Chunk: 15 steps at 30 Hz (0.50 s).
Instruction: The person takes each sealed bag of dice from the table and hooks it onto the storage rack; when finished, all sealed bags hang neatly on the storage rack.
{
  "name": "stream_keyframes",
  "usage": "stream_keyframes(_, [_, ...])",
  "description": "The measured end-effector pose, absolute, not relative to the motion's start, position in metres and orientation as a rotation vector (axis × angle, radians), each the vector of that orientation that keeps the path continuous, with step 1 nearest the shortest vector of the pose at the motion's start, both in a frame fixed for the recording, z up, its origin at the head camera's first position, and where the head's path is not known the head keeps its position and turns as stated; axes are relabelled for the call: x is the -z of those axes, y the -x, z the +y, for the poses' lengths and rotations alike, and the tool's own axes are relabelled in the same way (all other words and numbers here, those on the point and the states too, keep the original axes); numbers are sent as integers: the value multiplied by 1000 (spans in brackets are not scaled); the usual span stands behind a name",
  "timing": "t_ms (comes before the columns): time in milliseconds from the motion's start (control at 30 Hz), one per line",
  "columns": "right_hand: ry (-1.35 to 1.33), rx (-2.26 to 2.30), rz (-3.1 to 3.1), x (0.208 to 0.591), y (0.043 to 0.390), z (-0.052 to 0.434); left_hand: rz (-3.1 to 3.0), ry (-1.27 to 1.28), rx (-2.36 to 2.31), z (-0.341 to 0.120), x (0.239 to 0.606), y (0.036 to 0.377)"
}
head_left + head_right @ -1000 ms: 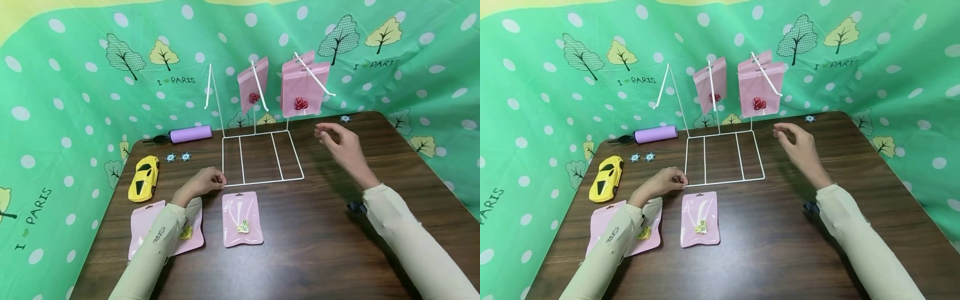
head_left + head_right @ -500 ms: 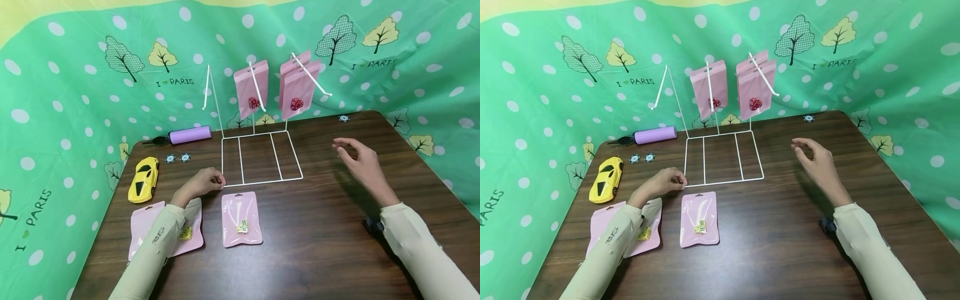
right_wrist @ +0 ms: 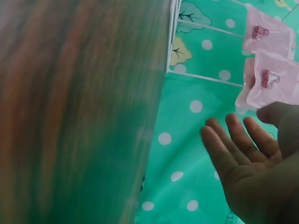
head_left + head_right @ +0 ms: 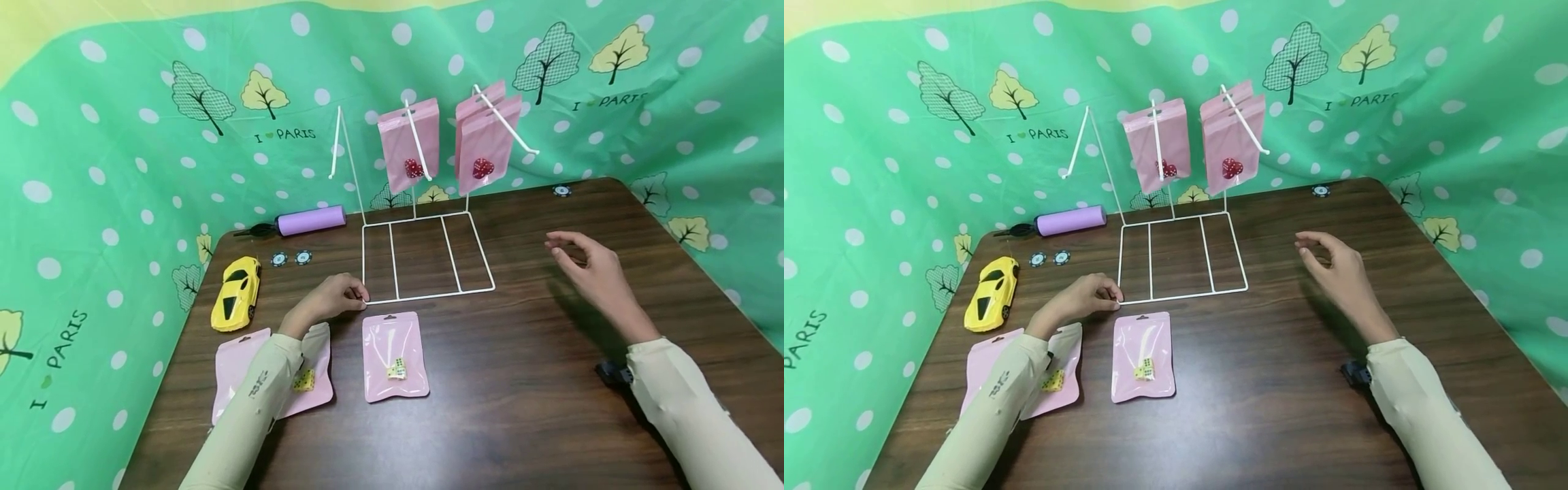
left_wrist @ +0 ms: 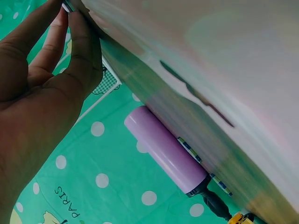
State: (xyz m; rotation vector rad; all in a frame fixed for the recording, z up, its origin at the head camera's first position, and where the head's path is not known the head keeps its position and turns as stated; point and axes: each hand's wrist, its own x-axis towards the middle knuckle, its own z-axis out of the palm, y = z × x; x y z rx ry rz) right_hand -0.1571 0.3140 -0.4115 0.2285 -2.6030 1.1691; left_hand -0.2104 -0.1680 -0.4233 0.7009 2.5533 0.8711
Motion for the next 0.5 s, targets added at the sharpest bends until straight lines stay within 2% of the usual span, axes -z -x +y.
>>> stream_keyframes(200, [-416,-1002,-2778,417,159,316,2552,-692,-871,-169,423,211])
stream_keyframes(500, [-570,-1215,-2909,420,166,306,2560,-714,-833,-180,416,200])
